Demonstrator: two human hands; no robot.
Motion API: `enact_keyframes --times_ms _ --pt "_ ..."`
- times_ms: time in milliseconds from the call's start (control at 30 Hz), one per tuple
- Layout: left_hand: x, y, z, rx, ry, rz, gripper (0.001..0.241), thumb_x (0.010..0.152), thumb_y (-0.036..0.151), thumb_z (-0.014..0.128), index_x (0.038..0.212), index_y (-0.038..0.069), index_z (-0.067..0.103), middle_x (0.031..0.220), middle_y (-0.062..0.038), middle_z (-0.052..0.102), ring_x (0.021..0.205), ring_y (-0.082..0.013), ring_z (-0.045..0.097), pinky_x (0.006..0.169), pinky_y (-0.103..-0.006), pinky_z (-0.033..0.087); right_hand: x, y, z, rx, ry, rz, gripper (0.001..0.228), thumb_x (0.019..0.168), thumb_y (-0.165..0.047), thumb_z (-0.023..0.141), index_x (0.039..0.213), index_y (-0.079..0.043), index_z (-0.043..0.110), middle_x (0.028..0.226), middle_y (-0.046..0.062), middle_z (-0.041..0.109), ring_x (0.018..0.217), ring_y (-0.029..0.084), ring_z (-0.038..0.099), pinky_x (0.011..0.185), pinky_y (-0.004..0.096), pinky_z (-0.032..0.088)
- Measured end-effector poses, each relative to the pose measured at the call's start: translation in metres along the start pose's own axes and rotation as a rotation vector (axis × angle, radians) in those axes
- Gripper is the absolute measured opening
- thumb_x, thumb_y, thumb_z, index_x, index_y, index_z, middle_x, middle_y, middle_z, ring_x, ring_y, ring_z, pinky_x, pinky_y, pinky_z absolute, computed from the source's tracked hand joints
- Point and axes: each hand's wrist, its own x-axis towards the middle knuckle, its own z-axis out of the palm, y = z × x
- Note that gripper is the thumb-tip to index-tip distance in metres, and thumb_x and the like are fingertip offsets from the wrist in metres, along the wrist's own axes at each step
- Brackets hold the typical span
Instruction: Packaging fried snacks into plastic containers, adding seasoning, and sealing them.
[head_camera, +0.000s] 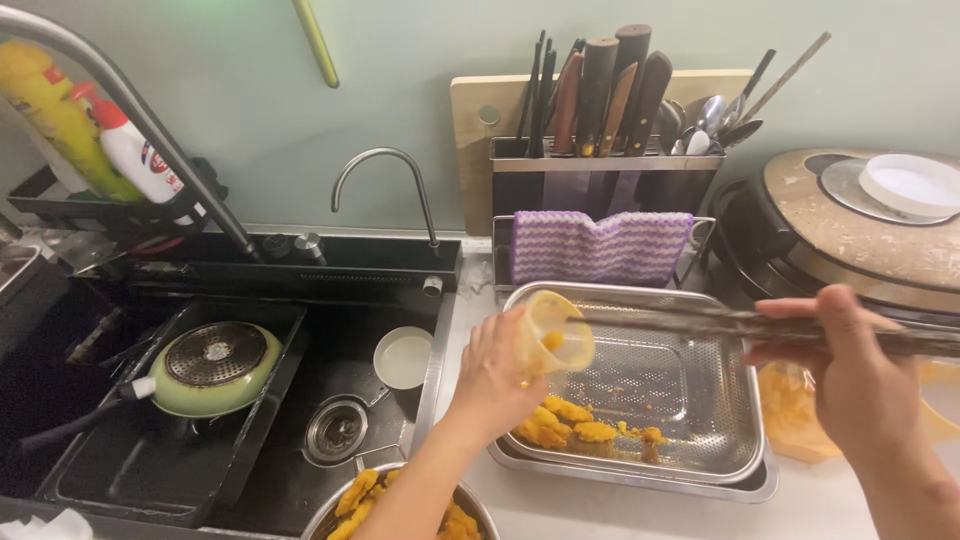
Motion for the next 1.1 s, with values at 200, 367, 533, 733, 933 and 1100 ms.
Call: enact_keyframes --times_ms 200,367,533,733,933,1100 --pt "0.0 -0.017 -0.007 0.006 0.049 -0.044 0.083 0.071 0.012 0.074 0.146 0.007 0.038 0.134 -0.018 0.051 0.126 -0.0406 0.047 0.106 -0.0509 0.039 0.001 0.067 -0.024 -0.266 -0.095 0.112 0.037 0.105 -0.028 0.056 0.101 0.004 0.073 0.089 0.018 0.078 0.07 0.028 0.073 0.065 0.039 0.061" --pt "-0.002 -0.018 -0.005 -0.053 0.018 -0.044 0.083 0.072 0.011 0.074 0.146 0.005 0.035 0.135 -0.019 0.05 0.128 -0.0409 0.046 0.109 -0.049 0.038 -0.027 0.079 0.037 -0.664 -0.369 -0.001 0.025 0.089 -0.026 0.07 0.094 -0.007 0.085 0.081 0.007 0.081 0.065 0.016 0.075 0.061 0.032 0.06" --pt "-0.003 -0.01 -0.014 -0.087 -0.055 -0.083 0.083 0.072 0.011 0.073 0.146 0.006 0.036 0.134 -0.018 0.05 0.13 -0.0385 0.048 0.11 -0.0467 0.039 -0.021 0.089 0.03 -0.673 -0.348 0.06 0.029 0.093 -0.028 0.068 0.087 -0.006 0.085 0.08 0.009 0.078 0.066 0.018 0.075 0.061 0.032 0.062" --pt "-0.004 -0.009 -0.007 -0.081 -0.036 -0.051 0.082 0.073 0.011 0.075 0.145 0.006 0.036 0.134 -0.019 0.05 0.13 -0.0403 0.047 0.109 -0.0473 0.039 -0.002 0.028 -0.003 -0.242 0.069 -0.041 0.053 0.12 -0.033 0.041 0.098 0.009 0.065 0.092 0.02 0.073 0.075 0.028 0.073 0.074 0.04 0.061" --pt "0.0 0.002 0.016 -0.259 -0.049 -0.024 0.081 0.076 0.012 0.079 0.143 0.005 0.035 0.136 -0.021 0.048 0.131 -0.0405 0.048 0.109 -0.0466 0.042 0.002 -0.002 -0.008 -0.02 0.041 0.006 0.045 0.116 -0.032 0.046 0.109 0.009 0.064 0.101 0.02 0.071 0.076 0.03 0.073 0.073 0.039 0.062" --pt "0.003 -0.023 0.023 -0.292 0.094 -0.089 0.074 0.076 0.004 0.072 0.141 0.006 0.037 0.134 -0.02 0.052 0.13 -0.0362 0.054 0.11 -0.0423 0.045 0.006 0.014 -0.035 -0.341 0.011 -0.013 0.039 0.109 -0.028 0.06 0.109 0.008 0.072 0.091 0.016 0.075 0.066 0.022 0.068 0.065 0.033 0.056"
